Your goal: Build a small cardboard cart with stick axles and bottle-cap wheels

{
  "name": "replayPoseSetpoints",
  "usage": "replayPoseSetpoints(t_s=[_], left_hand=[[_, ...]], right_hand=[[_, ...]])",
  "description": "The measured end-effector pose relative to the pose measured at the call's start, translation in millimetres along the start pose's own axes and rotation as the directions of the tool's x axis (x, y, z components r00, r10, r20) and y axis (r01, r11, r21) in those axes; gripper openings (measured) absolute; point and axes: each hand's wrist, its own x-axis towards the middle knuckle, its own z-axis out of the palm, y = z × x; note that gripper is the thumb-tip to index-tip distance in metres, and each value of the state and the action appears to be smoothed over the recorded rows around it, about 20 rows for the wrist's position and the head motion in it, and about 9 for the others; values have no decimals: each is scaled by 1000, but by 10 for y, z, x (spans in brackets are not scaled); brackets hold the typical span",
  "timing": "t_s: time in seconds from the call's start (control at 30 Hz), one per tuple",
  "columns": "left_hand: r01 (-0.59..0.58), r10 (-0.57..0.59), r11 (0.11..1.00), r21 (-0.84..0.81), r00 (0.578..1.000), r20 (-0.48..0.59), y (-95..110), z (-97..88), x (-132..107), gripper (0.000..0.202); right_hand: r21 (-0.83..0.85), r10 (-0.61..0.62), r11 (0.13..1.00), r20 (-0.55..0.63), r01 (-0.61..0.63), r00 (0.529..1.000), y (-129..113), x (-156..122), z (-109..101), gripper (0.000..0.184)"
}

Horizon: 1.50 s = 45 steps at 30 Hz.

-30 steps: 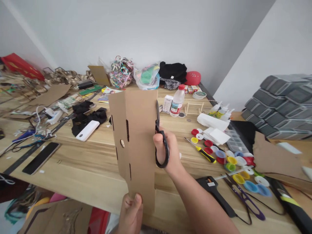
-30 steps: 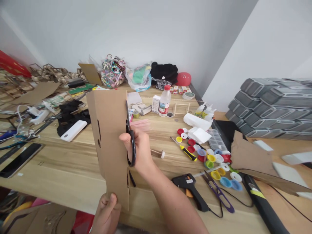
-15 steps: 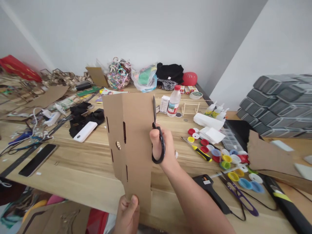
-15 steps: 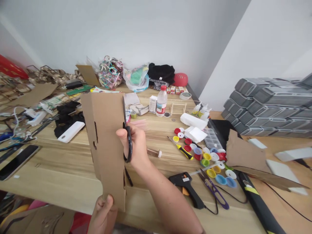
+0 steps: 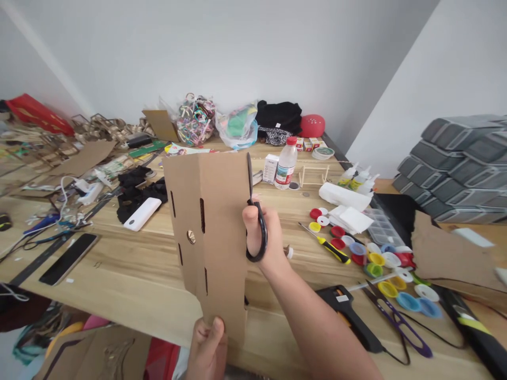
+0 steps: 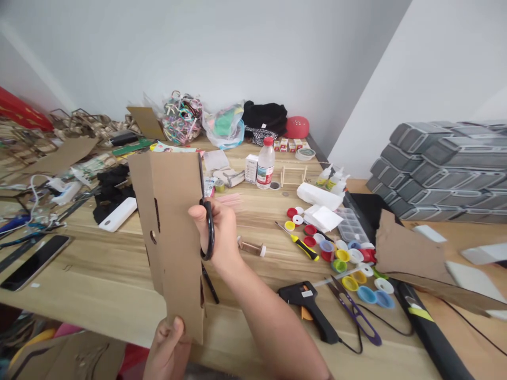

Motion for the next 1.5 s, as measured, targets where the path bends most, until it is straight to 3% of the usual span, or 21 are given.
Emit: replayPoseSetpoints(t_s=[0.17,0.33,0.5,0.63,0.7,0.9,1.07,1.23,1.3,1.37,1.43,1.5], left_hand=[[-10,10,1000,10,1000,13,-6,1,10,27],[-50,51,997,62,999,-2,-61,-124,50,25],[-107,108,982,158,994,3,-44,-269,184,36],[-224,266,937,269,955,-130,174,-259,361,53],[-278,328,916,290,934,-140,355,-232,444,58],[-400,453,868,296,880,-140,888,-232,585,55],[-505,548,825,253,824,-144,940,-16,632,54],[-517,548,829,215,826,-128,779,215,718,54],[-506,532,840,195,839,-116,778,229,779,55],[-467,477,874,136,878,-50,845,218,836,57],[-383,380,923,42,923,57,972,212,872,63],[-314,319,948,-60,941,117,1135,230,885,72]], right_hand=[[3,-31,1000,-13,31,999,4,27,-6,79],[-3,-60,998,-64,60,996,-10,41,-45,78],[127,64,990,-24,-61,998,14,81,-17,77],[234,110,966,16,-111,994,72,169,-33,77],[244,117,961,59,-128,991,86,197,-83,78],[80,123,987,176,-139,977,96,106,-217,73],[75,142,982,297,-172,944,190,-17,101,65],[151,128,972,300,-180,945,295,84,633,61],[203,82,967,311,-150,947,279,204,767,59],[262,13,959,339,-107,941,223,341,833,56],[320,-37,944,343,-80,939,155,459,840,53],[364,-30,926,330,-98,943,114,531,806,50]])
